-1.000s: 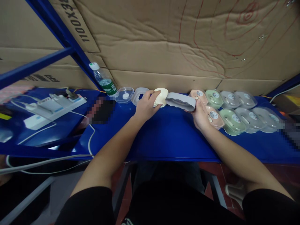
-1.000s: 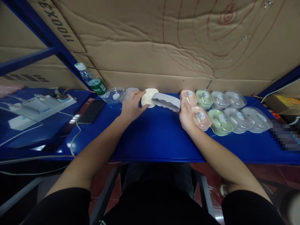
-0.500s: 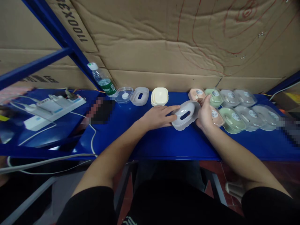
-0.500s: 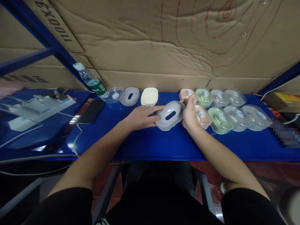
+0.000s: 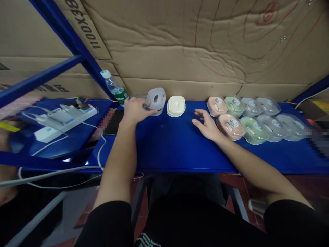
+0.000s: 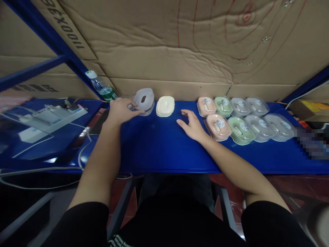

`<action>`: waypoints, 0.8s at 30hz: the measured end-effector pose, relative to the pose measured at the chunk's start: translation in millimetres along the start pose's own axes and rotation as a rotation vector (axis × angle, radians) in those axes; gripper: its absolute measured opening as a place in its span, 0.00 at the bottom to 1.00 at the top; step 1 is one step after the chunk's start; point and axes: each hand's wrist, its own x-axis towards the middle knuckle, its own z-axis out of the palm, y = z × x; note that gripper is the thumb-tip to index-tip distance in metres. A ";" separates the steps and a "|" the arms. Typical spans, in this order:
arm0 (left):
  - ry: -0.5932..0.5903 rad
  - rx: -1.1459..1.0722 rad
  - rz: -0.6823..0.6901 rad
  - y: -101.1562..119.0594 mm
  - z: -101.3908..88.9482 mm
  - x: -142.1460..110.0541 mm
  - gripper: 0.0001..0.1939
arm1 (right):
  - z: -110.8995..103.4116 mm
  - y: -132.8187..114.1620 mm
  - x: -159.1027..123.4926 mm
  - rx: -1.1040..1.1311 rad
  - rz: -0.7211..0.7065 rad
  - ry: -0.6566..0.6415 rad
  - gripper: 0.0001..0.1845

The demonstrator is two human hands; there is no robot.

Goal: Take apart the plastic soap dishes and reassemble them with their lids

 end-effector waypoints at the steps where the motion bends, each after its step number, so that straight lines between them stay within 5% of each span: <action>1: -0.015 0.006 -0.009 -2.1 2.7 0.5 0.24 | 1.5 1.8 2.3 -0.033 -0.006 -0.014 0.33; 8: -0.095 0.015 -0.063 -8.6 6.6 5.2 0.27 | 11.2 17.1 34.9 -0.288 -0.021 -0.136 0.38; 14: -0.117 -0.031 -0.052 -9.6 5.5 4.2 0.26 | 42.5 23.1 71.8 -0.417 -0.014 -0.152 0.39; 24: -0.129 -0.036 -0.047 -10.0 12.0 8.3 0.16 | 69.2 24.4 75.4 -0.417 -0.086 -0.082 0.24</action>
